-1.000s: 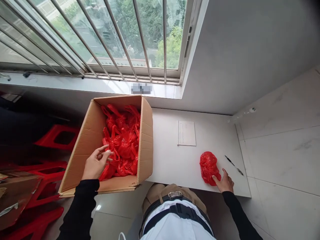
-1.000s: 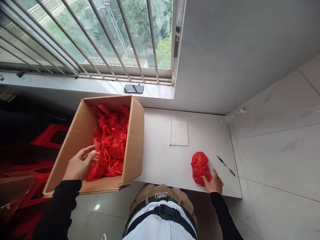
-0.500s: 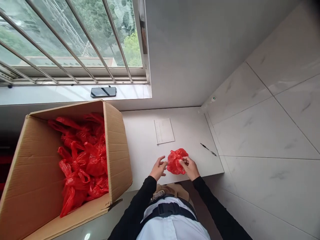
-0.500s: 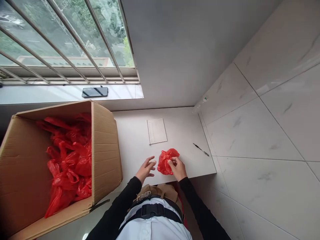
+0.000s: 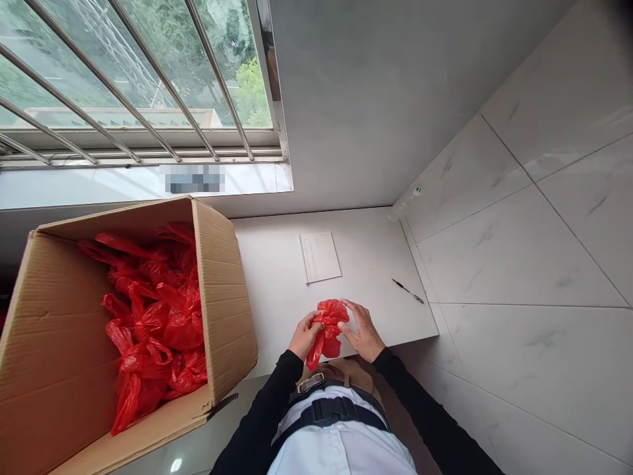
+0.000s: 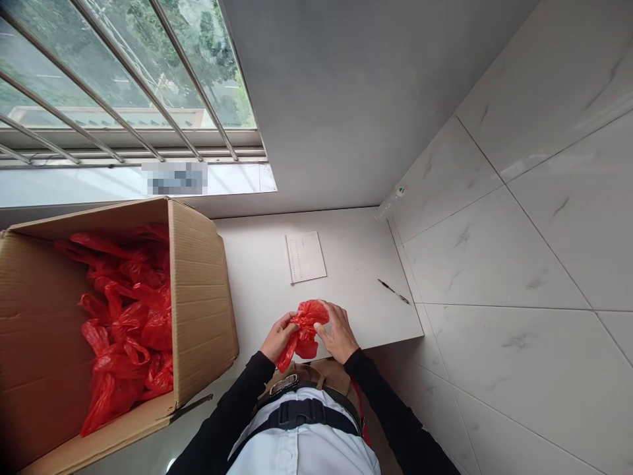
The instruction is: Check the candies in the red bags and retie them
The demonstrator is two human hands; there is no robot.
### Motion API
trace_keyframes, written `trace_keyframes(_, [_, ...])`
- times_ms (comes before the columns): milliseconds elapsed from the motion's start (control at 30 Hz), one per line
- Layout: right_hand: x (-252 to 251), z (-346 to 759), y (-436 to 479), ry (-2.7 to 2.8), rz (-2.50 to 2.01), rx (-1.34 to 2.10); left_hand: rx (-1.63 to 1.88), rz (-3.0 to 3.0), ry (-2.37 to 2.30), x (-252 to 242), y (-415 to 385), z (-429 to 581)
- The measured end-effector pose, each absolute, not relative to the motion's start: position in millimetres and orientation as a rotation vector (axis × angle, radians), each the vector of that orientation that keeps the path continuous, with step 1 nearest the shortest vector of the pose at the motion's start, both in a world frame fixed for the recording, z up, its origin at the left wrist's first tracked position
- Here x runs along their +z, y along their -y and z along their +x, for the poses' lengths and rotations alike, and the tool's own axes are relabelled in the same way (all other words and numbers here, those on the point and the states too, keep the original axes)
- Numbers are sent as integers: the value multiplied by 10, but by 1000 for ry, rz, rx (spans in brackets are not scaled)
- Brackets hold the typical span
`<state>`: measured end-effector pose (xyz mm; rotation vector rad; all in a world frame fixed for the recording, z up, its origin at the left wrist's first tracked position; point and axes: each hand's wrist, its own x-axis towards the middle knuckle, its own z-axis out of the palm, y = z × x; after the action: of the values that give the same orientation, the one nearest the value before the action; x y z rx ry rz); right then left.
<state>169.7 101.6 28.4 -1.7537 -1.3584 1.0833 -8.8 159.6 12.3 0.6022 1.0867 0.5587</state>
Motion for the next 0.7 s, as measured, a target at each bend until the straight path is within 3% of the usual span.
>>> trace_keyframes(300, [254, 1895, -1146, 1353, -1858, 976, 614, 564, -1098, 286, -1665, -333])
trace_keyframes(500, [302, 1721, -1160, 1448, -1737, 1111, 634, 571, -1116, 226, -1657, -392])
trace_keyframes(700, [193, 1801, -1127, 1247, -1888, 1002, 736, 565, -1321, 68, -1676, -564])
